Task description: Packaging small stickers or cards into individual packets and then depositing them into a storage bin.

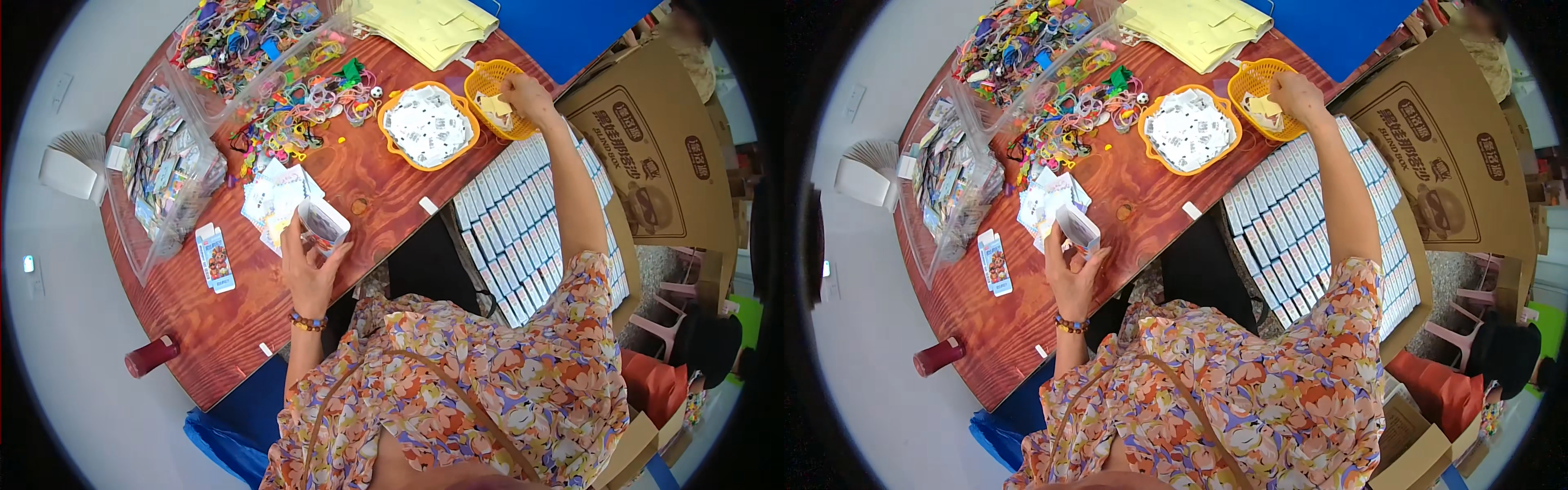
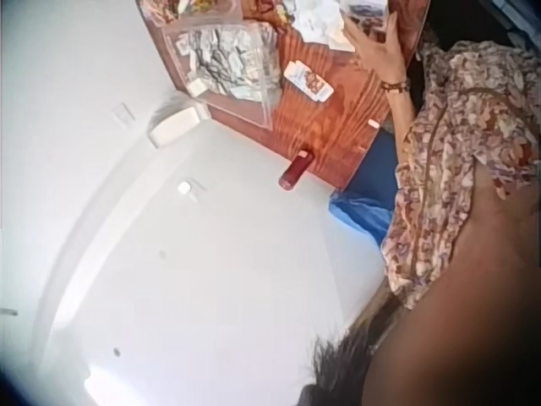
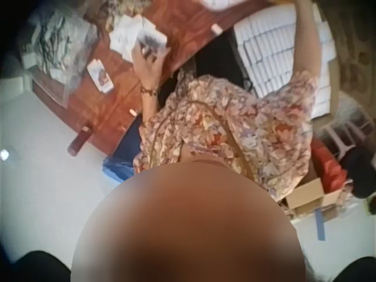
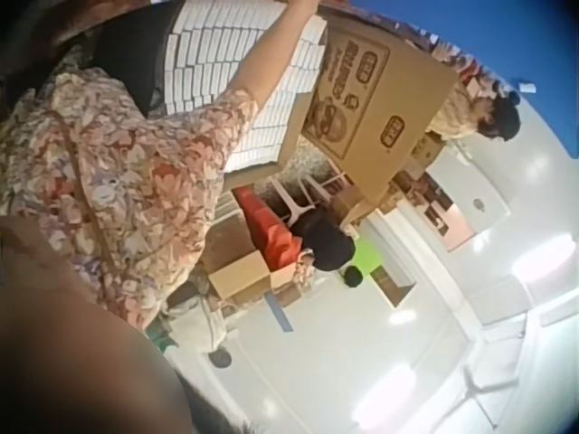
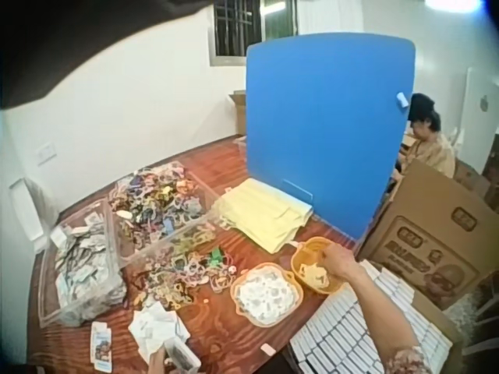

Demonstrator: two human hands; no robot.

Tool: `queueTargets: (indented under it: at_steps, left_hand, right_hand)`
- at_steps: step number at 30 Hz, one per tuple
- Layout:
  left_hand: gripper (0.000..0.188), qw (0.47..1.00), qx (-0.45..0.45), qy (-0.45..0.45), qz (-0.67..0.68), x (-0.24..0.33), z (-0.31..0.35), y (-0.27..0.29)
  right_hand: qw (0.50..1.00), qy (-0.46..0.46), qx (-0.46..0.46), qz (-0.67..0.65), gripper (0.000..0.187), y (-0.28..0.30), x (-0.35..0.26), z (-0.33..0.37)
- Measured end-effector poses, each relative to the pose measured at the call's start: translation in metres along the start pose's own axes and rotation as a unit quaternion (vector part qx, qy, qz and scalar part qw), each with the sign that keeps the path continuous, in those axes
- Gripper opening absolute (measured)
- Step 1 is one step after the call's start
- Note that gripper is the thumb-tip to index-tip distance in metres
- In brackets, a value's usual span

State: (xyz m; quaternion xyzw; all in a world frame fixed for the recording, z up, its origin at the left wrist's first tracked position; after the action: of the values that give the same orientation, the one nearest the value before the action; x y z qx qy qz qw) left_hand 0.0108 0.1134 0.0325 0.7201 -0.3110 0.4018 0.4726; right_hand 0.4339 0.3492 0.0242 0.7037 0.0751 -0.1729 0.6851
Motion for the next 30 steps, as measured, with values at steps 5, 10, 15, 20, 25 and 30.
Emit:
queueTargets:
  at_steps: [5,10,15,20,25,30]
  left_hand:
    - [0.083,0.998,-0.004,-0.054,-0.025,0.006,-0.004,-0.006]
    - [0.081,0.999,-0.016,-0.031,-0.035,0.006,-0.003,-0.007]
    - [0.08,0.999,0.007,-0.028,-0.031,0.0,-0.001,-0.003]
    - [0.082,0.995,0.03,-0.064,-0.077,0.001,-0.014,-0.003]
    - [0.085,0.993,0.05,-0.084,-0.068,0.001,-0.017,-0.005]
    - [0.092,0.988,0.075,-0.109,-0.075,0.001,-0.01,0.008]
  right_hand:
    - [0.992,-0.038,-0.021,-0.12,0.011,0.01,0.004,0.003]
    - [0.981,-0.033,0.012,-0.188,0.007,0.011,0.001,0.006]
    - [0.977,0.017,0.074,-0.199,0.011,0.008,0.005,-0.003]
    - [0.89,0.056,0.086,-0.445,0.01,0.034,-0.073,0.054]
    - [0.822,0.127,-0.032,-0.554,0.004,0.011,-0.184,0.147]
    - [0.793,0.225,0.004,-0.567,0.003,-0.012,-0.254,0.191]
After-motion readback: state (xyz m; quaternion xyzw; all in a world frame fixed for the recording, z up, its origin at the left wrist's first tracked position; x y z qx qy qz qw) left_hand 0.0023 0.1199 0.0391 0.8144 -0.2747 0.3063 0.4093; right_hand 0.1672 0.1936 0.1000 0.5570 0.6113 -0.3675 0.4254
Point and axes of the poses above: each hand's wrist, its own z-axis away from the middle knuckle, its own y-axis out of the back of the hand, x = y × z, the point moved 3 cm from there along -z, towards the middle knuckle, and after that the axes turned 9 degrees about x, right-handed, at the moved point
